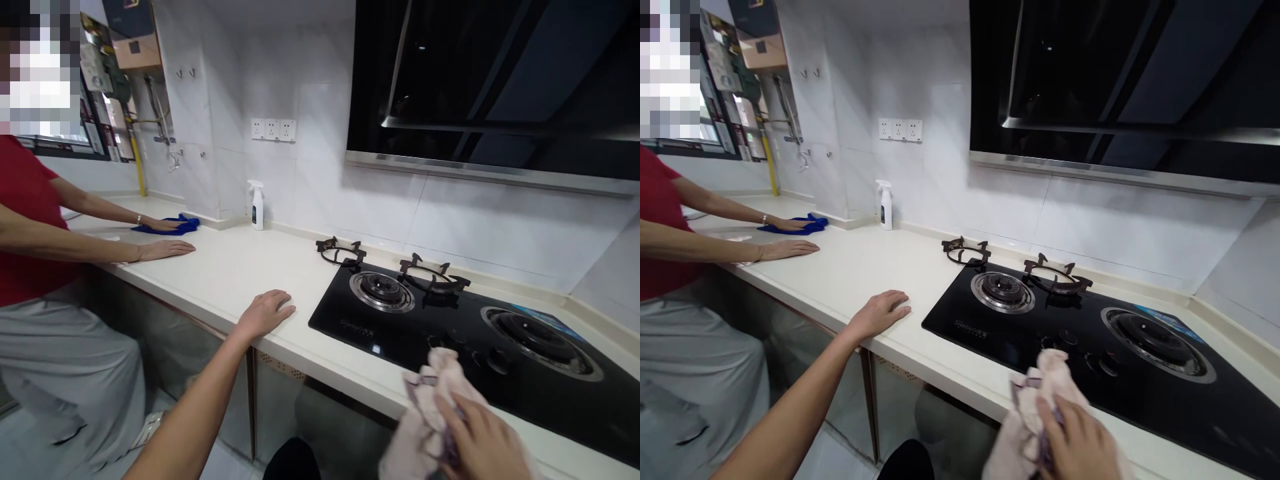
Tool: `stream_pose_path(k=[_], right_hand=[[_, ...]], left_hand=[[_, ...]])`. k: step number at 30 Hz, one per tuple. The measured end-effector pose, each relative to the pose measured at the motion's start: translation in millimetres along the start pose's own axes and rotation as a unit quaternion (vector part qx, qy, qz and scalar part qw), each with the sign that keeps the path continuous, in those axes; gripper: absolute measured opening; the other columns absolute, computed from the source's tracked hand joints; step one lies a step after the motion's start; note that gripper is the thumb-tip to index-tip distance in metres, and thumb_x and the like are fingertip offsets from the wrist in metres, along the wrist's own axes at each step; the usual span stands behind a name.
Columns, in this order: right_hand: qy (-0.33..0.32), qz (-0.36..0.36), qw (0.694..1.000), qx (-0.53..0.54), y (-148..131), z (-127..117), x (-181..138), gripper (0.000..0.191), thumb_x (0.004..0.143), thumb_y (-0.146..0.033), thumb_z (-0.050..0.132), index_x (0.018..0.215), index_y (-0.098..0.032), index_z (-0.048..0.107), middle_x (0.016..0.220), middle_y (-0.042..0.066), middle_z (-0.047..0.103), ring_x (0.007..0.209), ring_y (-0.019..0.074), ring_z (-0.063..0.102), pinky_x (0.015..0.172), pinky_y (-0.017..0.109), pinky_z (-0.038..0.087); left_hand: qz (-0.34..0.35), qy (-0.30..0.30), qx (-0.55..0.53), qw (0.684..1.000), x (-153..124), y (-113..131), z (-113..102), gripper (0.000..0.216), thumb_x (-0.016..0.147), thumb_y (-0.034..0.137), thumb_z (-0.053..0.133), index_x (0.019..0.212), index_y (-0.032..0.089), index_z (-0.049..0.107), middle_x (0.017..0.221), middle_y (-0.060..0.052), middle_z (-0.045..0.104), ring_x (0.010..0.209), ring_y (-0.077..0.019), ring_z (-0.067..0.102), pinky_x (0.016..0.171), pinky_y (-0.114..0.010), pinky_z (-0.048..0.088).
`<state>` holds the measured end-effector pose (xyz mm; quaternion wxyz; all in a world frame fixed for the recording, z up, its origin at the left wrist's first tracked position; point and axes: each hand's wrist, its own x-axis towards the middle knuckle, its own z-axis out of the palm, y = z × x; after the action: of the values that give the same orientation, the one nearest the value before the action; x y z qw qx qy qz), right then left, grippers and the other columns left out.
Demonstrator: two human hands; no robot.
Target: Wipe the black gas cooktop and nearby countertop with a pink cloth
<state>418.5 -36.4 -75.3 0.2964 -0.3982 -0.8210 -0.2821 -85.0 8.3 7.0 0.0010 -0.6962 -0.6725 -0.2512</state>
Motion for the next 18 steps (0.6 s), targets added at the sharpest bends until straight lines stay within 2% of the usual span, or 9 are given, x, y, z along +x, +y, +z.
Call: stream_pose_path(k=[4,7,9,13,16,18], right_hand=[[0.005,-0.074,0.997,0.028,-106.0,22.8,93.6,0.081,0.054,-0.043,0.093,0.125,-0.025,0.057,0.110,0.012,0.067,0.093,0.0315,0.056,0.077,0.043,0.044],[-0.094,-0.107,0.987,0.072,-164.6,22.7,156.0,0.070,0.065,-0.043,0.090,0.124,-0.023,0.058,0.107,0.011,0.065,0.091,0.0294,0.055,0.076,0.042,0.043],[-0.159,-0.115,0.973,0.119,-190.1,17.4,188.4,0.062,0.073,-0.039,0.086,0.125,-0.023,0.057,0.116,0.012,0.062,0.101,0.0308,0.054,0.085,0.043,0.044],[-0.213,-0.128,0.943,0.223,-210.1,14.7,224.4,0.060,0.079,-0.037,0.080,0.131,-0.023,0.054,0.127,0.013,0.054,0.117,0.0338,0.048,0.097,0.047,0.041],[-0.223,-0.133,0.931,0.256,-202.6,21.6,230.0,0.063,0.078,-0.041,0.080,0.134,-0.026,0.054,0.127,0.010,0.053,0.118,0.0319,0.047,0.098,0.046,0.041],[-0.228,-0.132,0.924,0.279,-191.3,25.8,229.2,0.067,0.077,-0.041,0.080,0.136,-0.028,0.053,0.129,0.008,0.053,0.117,0.0299,0.048,0.097,0.044,0.042]], left_hand=[[0.006,-0.003,-0.003,1.000,-1.5,1.7,-0.4,0.049,0.097,0.056,0.046,0.125,0.024,0.070,0.139,-0.009,0.065,0.133,-0.0289,0.057,0.114,-0.041,0.039],[0.014,0.005,-0.012,1.000,-2.4,1.9,-0.3,0.045,0.097,0.052,0.047,0.123,0.023,0.070,0.136,-0.009,0.068,0.130,-0.0272,0.059,0.112,-0.040,0.041],[0.018,0.014,-0.030,0.999,-2.1,1.0,0.0,0.044,0.097,0.051,0.047,0.121,0.023,0.071,0.133,-0.008,0.069,0.126,-0.0261,0.061,0.110,-0.038,0.043],[-0.005,0.024,-0.085,0.996,1.2,-2.4,-0.8,0.047,0.096,0.053,0.047,0.118,0.020,0.073,0.128,-0.010,0.072,0.122,-0.0280,0.064,0.107,-0.038,0.047],[-0.048,0.041,-0.143,0.988,0.2,-3.1,-5.4,0.050,0.095,0.053,0.047,0.118,0.018,0.073,0.124,-0.011,0.073,0.117,-0.0284,0.067,0.104,-0.040,0.051],[-0.052,0.070,-0.159,0.983,-6.4,1.2,-10.5,0.048,0.095,0.050,0.047,0.121,0.017,0.071,0.128,-0.012,0.071,0.120,-0.0275,0.065,0.106,-0.041,0.050]])
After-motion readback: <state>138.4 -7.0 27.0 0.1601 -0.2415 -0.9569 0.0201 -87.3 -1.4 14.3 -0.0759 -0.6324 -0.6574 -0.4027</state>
